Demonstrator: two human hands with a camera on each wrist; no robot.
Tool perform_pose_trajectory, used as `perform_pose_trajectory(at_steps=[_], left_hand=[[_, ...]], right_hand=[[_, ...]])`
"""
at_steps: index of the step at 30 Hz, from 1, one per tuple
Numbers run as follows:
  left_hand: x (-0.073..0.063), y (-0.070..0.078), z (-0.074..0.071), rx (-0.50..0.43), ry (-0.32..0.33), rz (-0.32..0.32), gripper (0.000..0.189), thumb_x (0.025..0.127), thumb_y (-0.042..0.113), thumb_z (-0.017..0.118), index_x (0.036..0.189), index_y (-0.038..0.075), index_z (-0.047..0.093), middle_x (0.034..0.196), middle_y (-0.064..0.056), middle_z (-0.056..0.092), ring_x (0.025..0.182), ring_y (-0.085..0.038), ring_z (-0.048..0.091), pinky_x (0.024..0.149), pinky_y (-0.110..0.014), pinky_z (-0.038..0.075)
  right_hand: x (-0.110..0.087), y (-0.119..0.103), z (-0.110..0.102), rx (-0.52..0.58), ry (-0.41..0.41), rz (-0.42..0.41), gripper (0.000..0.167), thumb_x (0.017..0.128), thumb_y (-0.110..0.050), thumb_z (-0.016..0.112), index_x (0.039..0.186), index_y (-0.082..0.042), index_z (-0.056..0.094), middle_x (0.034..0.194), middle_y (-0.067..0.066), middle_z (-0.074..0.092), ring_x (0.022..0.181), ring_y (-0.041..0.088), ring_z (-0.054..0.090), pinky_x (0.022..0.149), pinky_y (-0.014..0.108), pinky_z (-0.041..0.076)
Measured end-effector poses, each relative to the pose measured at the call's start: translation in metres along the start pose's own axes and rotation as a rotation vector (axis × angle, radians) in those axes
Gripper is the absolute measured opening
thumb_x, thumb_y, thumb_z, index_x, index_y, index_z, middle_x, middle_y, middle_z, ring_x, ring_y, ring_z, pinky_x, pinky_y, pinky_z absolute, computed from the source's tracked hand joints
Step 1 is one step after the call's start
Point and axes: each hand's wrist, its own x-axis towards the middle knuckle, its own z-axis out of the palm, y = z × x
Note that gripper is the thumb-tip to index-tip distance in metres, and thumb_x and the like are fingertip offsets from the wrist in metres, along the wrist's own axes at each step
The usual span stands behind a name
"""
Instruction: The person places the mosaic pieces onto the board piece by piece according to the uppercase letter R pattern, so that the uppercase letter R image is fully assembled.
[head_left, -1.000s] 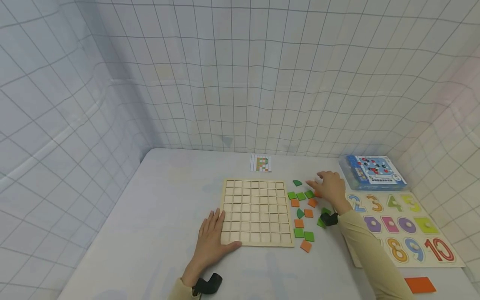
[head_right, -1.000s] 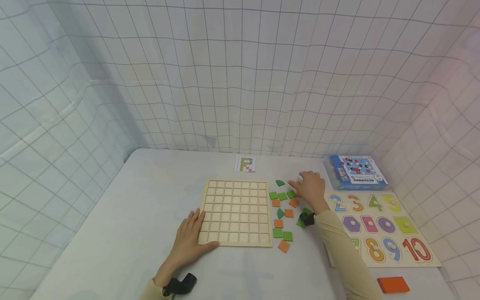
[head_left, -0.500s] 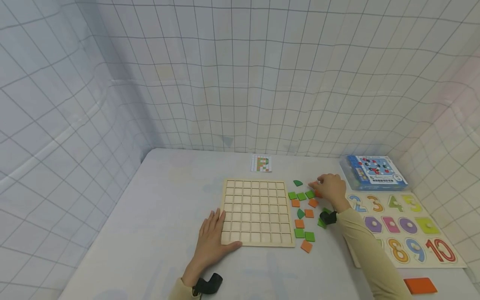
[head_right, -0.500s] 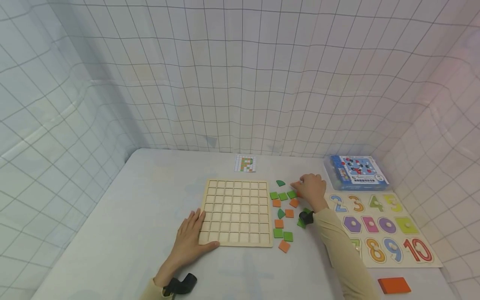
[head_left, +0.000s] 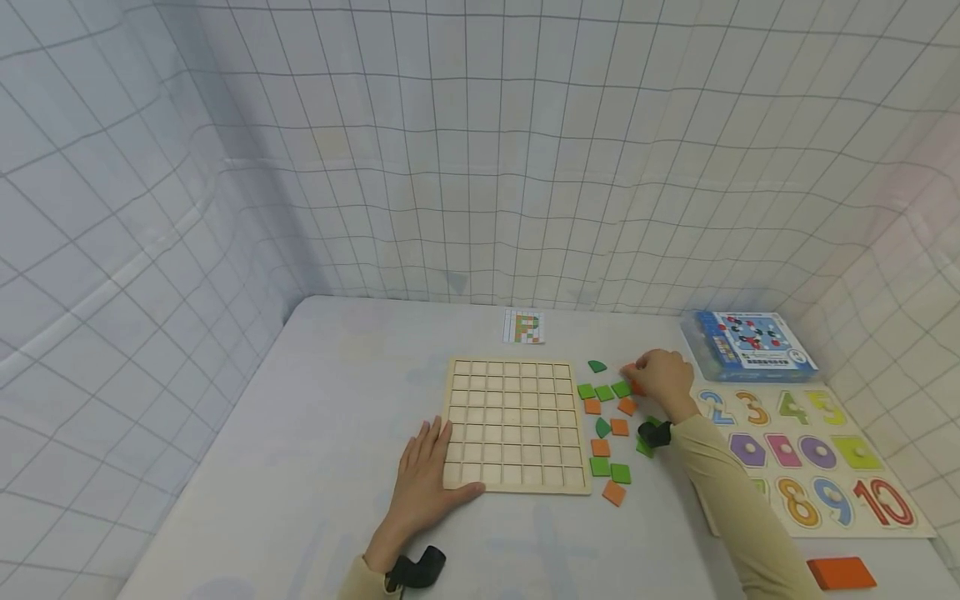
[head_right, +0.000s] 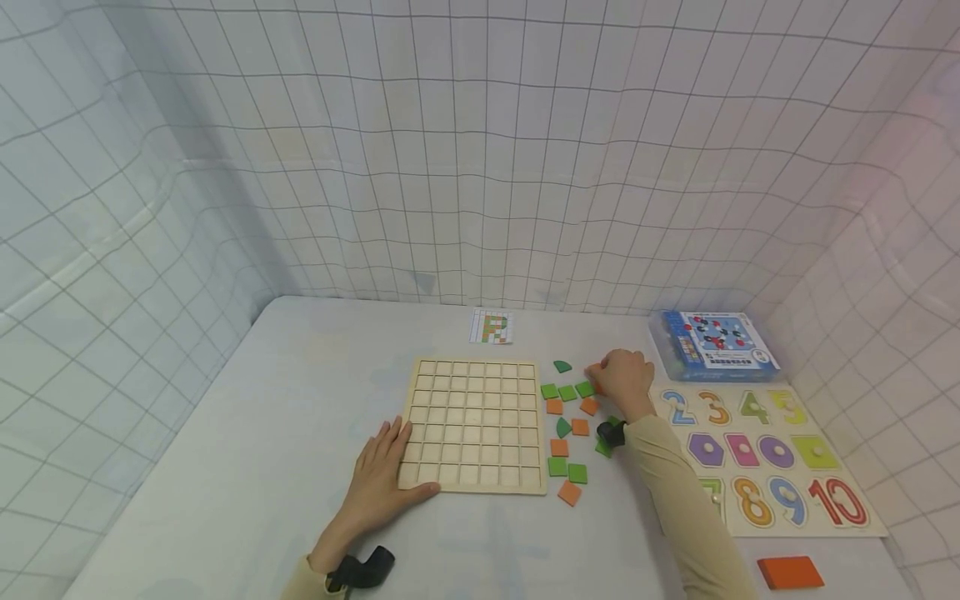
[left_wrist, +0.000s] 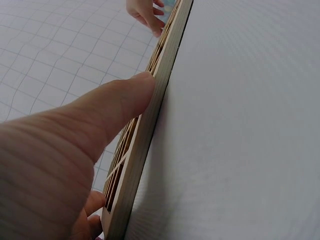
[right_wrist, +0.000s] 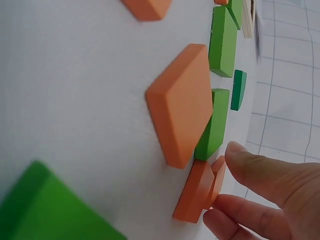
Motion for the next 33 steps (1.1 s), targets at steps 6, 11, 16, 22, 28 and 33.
perform_pose_trajectory(at_steps=[6, 11, 16, 22, 28, 33], left_hand=[[0.0, 0.0014, -0.0007, -0.001, 0.0, -0.002, 0.102, 0.074, 0.054, 0.073, 0.146, -0.003, 0.029, 0.151, -0.022, 0.023, 0.14, -0.038, 0.013, 0.11, -0.053, 0.009], [-0.0002, 0.0013, -0.0006, 0.001, -0.002, -0.002, 0.102, 0.074, 0.054, 0.073, 0.147, -0.003, 0.029, 0.151, -0.023, 0.023, 0.14, -0.038, 0.013, 0.11, -0.053, 0.009], [0.0002, 0.001, -0.0004, 0.004, -0.004, -0.005, 0.102, 0.074, 0.054, 0.073, 0.147, -0.002, 0.029, 0.151, -0.022, 0.023, 0.14, -0.038, 0.012, 0.11, -0.052, 0.008], [0.0009, 0.0005, 0.0001, 0.006, -0.006, -0.007, 0.102, 0.074, 0.054, 0.073, 0.147, -0.002, 0.029, 0.151, -0.022, 0.023, 0.14, -0.038, 0.012, 0.11, -0.053, 0.009], [0.0012, -0.0001, 0.0007, 0.015, -0.007, -0.009, 0.102, 0.074, 0.055, 0.072, 0.147, -0.002, 0.029, 0.152, -0.022, 0.022, 0.141, -0.037, 0.012, 0.11, -0.053, 0.009], [0.0014, 0.0001, 0.0004, 0.016, -0.01, -0.013, 0.102, 0.074, 0.055, 0.072, 0.147, -0.002, 0.028, 0.152, -0.021, 0.022, 0.141, -0.037, 0.012, 0.11, -0.053, 0.009]], right_hand=[[0.0025, -0.0001, 0.003, 0.017, -0.005, 0.026, 0.043, 0.086, -0.037, 0.069, 0.098, 0.004, 0.07, 0.09, 0.017, 0.067, 0.086, 0.038, 0.056, 0.073, 0.051, 0.042], [0.005, -0.0005, 0.0036, 0.045, -0.022, 0.057, 0.04, 0.087, -0.033, 0.069, 0.098, 0.005, 0.07, 0.09, 0.017, 0.067, 0.085, 0.037, 0.056, 0.073, 0.05, 0.041], [0.0077, -0.0013, 0.0015, 0.059, -0.031, 0.057, 0.038, 0.086, -0.033, 0.07, 0.098, 0.003, 0.069, 0.092, 0.017, 0.067, 0.086, 0.038, 0.057, 0.075, 0.052, 0.041], [0.0089, -0.0002, 0.0015, 0.08, -0.043, 0.051, 0.037, 0.085, -0.032, 0.069, 0.099, 0.002, 0.064, 0.087, 0.014, 0.065, 0.085, 0.036, 0.058, 0.071, 0.049, 0.043], [0.0064, -0.0013, 0.0028, 0.127, -0.026, 0.047, 0.03, 0.086, -0.029, 0.069, 0.092, -0.002, 0.058, 0.079, 0.011, 0.062, 0.072, 0.028, 0.056, 0.061, 0.042, 0.043], [0.0047, -0.0032, 0.0062, 0.155, 0.018, 0.04, 0.026, 0.084, -0.025, 0.071, 0.089, -0.004, 0.057, 0.079, 0.012, 0.062, 0.067, 0.028, 0.055, 0.056, 0.039, 0.042]])
